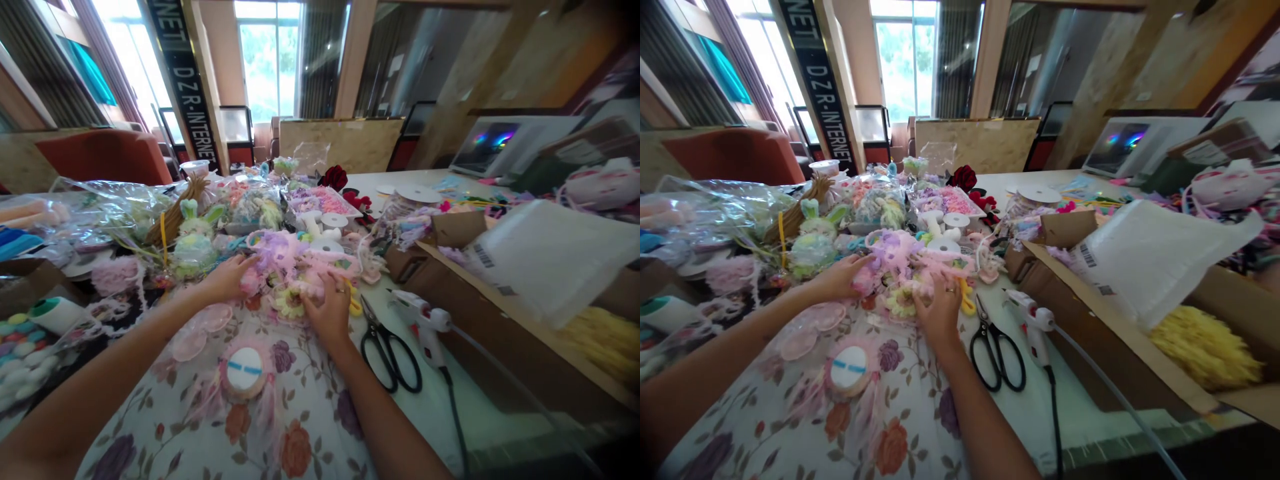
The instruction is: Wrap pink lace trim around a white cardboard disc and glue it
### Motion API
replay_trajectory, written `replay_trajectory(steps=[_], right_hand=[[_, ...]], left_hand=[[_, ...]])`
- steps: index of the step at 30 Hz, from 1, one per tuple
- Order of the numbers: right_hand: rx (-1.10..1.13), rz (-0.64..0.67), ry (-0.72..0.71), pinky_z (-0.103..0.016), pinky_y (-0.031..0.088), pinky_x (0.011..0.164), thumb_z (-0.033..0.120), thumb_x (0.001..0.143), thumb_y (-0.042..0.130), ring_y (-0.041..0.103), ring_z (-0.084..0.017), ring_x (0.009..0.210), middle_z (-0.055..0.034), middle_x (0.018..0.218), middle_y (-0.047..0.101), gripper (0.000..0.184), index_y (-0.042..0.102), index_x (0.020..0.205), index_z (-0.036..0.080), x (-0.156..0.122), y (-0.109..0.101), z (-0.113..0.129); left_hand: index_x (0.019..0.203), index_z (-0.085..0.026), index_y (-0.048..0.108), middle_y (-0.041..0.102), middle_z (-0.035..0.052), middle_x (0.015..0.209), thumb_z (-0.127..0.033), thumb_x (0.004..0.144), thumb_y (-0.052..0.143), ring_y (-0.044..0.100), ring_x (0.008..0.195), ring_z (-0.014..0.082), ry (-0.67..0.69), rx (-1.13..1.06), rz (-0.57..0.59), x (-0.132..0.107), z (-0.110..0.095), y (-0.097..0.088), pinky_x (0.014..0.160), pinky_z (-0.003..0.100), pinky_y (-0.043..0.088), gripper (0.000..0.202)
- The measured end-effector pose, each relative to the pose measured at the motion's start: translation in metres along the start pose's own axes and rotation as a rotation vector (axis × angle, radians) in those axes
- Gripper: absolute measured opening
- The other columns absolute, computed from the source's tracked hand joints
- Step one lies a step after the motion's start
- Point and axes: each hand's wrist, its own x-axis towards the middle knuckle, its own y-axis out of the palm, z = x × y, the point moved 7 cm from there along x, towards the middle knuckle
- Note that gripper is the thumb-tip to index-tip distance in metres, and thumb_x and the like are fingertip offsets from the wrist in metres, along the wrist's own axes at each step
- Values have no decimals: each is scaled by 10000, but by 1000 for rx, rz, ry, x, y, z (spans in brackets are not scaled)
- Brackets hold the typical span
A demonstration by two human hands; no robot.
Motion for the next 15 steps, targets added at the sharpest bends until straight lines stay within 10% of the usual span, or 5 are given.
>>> replay_trajectory(steps=[5, 15], right_hand=[[-15, 151, -20, -554, 336, 1067, 357, 638, 788, 393, -390, 1279, -234, 1362, 463, 781, 512, 1319, 91, 5, 13, -17], [25, 184, 8, -528, 467, 928, 277, 611, 741, 517, -366, 1081, -188, 1154, 512, 657, 561, 1224, 126, 5, 14, -21]], left_hand=[[1456, -234, 355, 542, 132, 1228, -359, 685, 708, 571, 1091, 312, 6, -166, -113, -7, 0, -27, 961, 442, 444, 857], [1306, -198, 511, 546, 118, 1357, -402, 576, 819, 504, 1236, 304, -80, -456, -567, 6, -4, -129, 1064, 450, 366, 819]])
